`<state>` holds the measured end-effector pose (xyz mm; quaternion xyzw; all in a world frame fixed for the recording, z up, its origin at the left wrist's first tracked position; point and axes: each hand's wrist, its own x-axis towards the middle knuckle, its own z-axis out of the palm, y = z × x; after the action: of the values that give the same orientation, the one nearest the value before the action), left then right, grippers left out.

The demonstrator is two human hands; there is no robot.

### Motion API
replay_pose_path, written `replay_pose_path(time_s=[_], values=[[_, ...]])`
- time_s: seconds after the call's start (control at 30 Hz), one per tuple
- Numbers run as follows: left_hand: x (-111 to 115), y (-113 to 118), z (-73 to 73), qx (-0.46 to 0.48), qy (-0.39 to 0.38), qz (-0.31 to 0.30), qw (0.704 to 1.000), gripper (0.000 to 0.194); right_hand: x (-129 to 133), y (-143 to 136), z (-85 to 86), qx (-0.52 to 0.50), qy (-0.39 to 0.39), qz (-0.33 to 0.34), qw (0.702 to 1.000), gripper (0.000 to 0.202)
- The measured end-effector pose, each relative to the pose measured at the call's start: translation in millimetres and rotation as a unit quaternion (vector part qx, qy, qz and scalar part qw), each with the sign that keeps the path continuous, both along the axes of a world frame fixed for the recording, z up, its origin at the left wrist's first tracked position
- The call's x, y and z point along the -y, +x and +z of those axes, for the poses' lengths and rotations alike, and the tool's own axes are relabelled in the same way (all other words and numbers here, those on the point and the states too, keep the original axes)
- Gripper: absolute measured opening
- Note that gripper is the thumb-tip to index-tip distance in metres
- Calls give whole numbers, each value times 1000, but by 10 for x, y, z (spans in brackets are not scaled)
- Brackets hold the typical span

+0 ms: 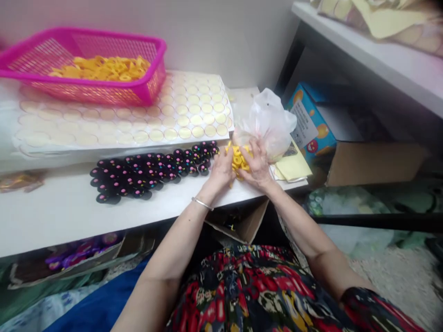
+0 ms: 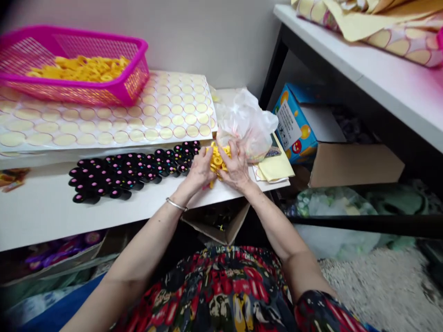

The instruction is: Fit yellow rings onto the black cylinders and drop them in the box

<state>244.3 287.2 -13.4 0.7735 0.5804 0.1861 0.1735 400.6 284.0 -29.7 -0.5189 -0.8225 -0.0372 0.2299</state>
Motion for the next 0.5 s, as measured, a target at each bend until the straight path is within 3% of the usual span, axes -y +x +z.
replay_pose_path(time_s=[0.17,0.3,0.43,0.5], values=[[11,29,129,-52,-19,-36,998,53,92,218,7,-74,30,-13,997,36],[31,63,234,-107,-22,-46,993,51,191,315,-65,-98,0,-6,995,28],[73,99,287,-115,-22,-59,991,52,398,330,-65,-65,-2,1,998,26],[104,107,324,-113,-16,-56,992,50,550,281,-5,2,-38,48,998,25]])
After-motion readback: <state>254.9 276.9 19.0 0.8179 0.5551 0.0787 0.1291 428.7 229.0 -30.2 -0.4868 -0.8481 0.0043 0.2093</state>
